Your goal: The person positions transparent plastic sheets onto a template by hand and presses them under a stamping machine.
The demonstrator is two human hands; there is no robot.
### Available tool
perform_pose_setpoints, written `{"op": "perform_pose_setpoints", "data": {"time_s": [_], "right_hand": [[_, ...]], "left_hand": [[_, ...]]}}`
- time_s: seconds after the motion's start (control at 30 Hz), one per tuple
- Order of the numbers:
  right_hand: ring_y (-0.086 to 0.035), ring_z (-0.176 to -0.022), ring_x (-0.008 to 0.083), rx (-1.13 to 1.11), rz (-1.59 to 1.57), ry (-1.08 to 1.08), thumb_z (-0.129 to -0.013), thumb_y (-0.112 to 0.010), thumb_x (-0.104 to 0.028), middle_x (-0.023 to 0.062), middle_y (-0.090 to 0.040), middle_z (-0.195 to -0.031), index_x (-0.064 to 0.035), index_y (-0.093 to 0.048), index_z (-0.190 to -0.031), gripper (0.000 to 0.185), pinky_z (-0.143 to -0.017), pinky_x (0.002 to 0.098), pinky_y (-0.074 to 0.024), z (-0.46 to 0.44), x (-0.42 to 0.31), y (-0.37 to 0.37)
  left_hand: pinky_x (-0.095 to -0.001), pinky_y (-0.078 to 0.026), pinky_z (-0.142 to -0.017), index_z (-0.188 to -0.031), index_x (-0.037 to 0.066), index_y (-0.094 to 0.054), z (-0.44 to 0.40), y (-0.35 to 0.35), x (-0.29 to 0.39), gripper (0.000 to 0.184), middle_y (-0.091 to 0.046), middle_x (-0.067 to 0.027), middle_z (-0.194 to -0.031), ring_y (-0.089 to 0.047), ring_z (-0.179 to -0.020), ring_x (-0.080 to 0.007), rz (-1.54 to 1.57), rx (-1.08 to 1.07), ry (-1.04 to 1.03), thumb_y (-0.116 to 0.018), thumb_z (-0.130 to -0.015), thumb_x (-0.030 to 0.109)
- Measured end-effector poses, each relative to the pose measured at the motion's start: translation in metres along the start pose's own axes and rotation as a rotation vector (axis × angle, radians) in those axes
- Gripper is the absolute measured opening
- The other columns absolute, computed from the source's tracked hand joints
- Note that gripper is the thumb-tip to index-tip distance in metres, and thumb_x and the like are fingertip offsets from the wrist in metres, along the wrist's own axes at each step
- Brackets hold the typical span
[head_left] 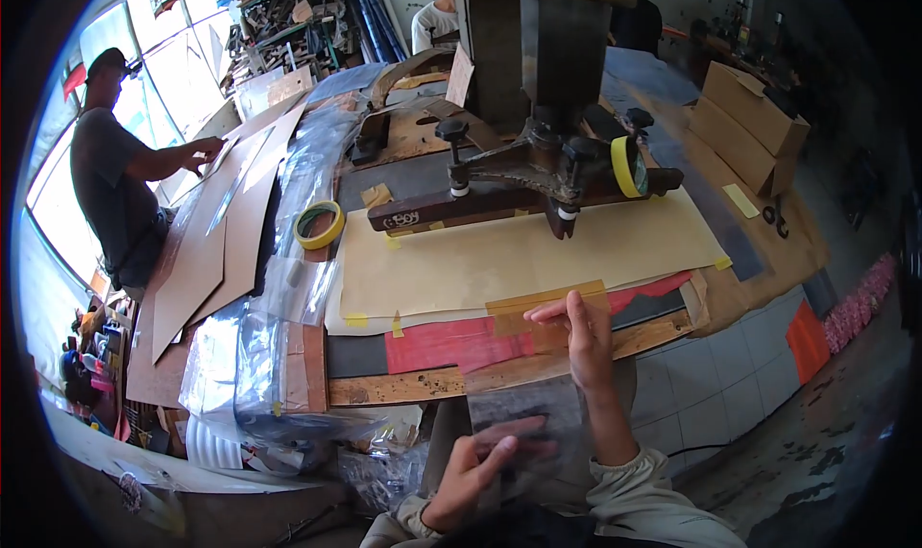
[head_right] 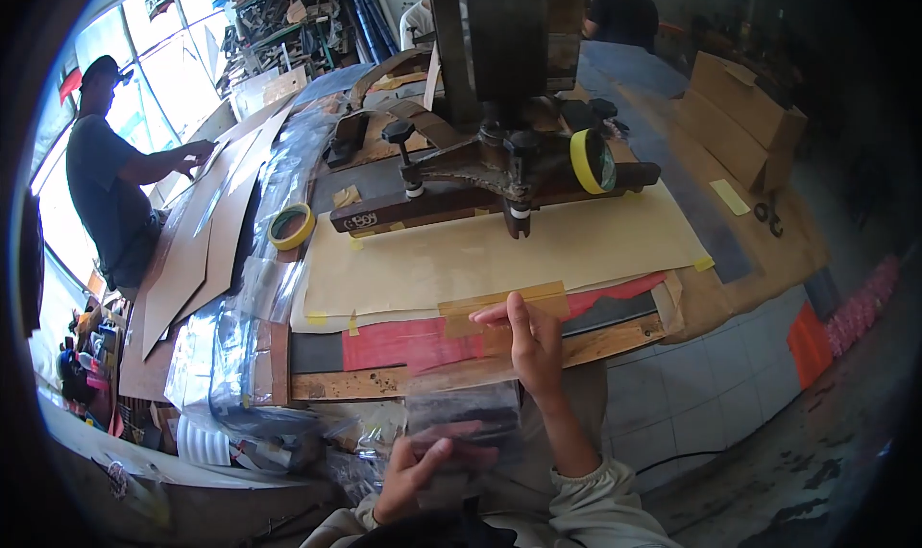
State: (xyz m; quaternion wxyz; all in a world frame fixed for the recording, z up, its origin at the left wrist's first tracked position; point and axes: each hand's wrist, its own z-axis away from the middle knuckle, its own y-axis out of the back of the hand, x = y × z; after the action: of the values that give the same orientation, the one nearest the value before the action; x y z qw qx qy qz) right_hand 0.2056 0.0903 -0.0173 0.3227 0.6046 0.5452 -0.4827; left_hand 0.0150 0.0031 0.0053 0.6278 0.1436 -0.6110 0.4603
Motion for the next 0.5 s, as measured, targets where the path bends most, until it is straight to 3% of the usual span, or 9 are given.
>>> {"op": "perform_pose_setpoints", "data": {"time_s": [0.07,0.1,0.2,0.23,0.33,0.37,0.5], "right_hand": [[-0.064,-0.08,0.0151,-0.069,0.111,-0.043,-0.1,-0.038,-0.025,0.012,-0.068,-0.08,0.0045,-0.066,-0.082,0.044,-0.074,0.0258,-0.0481,-0.001,-0.005,0.002],[-0.064,-0.08,0.013,-0.136,0.034,-0.081,-0.096,-0.048,-0.021,0.0102,-0.068,-0.083,0.0033,-0.066,-0.085,0.032,-0.073,0.0251,-0.0481,-0.003,-0.008,0.003],[-0.063,-0.072,0.0133,-0.307,0.439,-0.116,-0.092,-0.055,-0.02,0.0103,-0.067,-0.08,0.0019,-0.066,-0.087,0.025,-0.07,0.0253,-0.0484,-0.016,-0.022,0.001],[-0.062,-0.075,0.0202,-0.367,0.623,-0.067,-0.086,-0.061,-0.018,0.0129,-0.064,-0.082,0.0013,-0.065,-0.089,0.02,-0.074,0.0297,-0.0483,-0.024,-0.027,-0.003],[-0.058,-0.087,0.0275,-0.475,0.828,0.353,-0.082,-0.063,-0.015,0.0148,-0.062,-0.088,0.002,-0.064,-0.089,0.019,-0.079,0.0353,-0.0466,-0.052,-0.018,-0.015],[-0.053,-0.1,0.0297,-0.534,0.866,0.317,-0.081,-0.061,-0.012,0.0135,-0.059,-0.101,0.0023,-0.062,-0.092,0.018,-0.085,0.0394,-0.043,-0.06,-0.016,-0.018],[-0.051,-0.106,0.0287,-0.556,1.118,0.416,-0.082,-0.059,-0.01,0.0117,-0.054,-0.113,-0.0023,-0.057,-0.107,0.026,-0.088,0.0388,-0.0407,-0.088,0.0,-0.029]], "left_hand": [[-0.0242,-0.044,-0.086,-0.129,-0.004,-0.047,0.005,0.001,-0.009,0.042,-0.066,-0.0131,-0.107,-0.058,-0.094,-0.01,-0.085,-0.016,-0.011,-0.042,-0.098,0.024],[-0.0199,-0.044,-0.075,-0.129,-0.001,-0.048,0.008,0.002,-0.012,0.039,-0.067,-0.0085,-0.106,-0.055,-0.082,-0.0034,-0.147,-0.009,0.042,-0.041,-0.098,0.022],[-0.018,-0.041,-0.065,-0.128,0.001,-0.05,0.013,0.002,-0.018,0.038,-0.068,-0.0064,-0.103,-0.049,-0.071,-0.0003,-0.187,-0.051,0.028,-0.043,-0.097,0.021],[-0.0177,-0.04,-0.06,-0.127,0.002,-0.051,0.013,0.001,-0.021,0.037,-0.069,-0.0059,-0.1,-0.046,-0.064,0.0005,-0.187,-0.034,-0.029,-0.044,-0.097,0.021],[-0.0181,-0.04,-0.056,-0.126,0.004,-0.053,0.015,0.004,-0.013,0.035,-0.069,-0.005,-0.096,-0.041,-0.058,0.0,-0.206,-0.043,0.083,-0.045,-0.097,0.022],[-0.0184,-0.04,-0.056,-0.126,0.004,-0.054,0.016,0.006,-0.016,0.035,-0.069,-0.0046,-0.094,-0.041,-0.057,-0.0003,-0.192,-0.042,0.066,-0.044,-0.097,0.022],[-0.019,-0.041,-0.056,-0.125,0.005,-0.055,0.013,0.011,-0.032,0.034,-0.069,-0.0038,-0.09,-0.041,-0.056,-0.001,-0.187,-0.068,0.053,-0.044,-0.097,0.022]]}}
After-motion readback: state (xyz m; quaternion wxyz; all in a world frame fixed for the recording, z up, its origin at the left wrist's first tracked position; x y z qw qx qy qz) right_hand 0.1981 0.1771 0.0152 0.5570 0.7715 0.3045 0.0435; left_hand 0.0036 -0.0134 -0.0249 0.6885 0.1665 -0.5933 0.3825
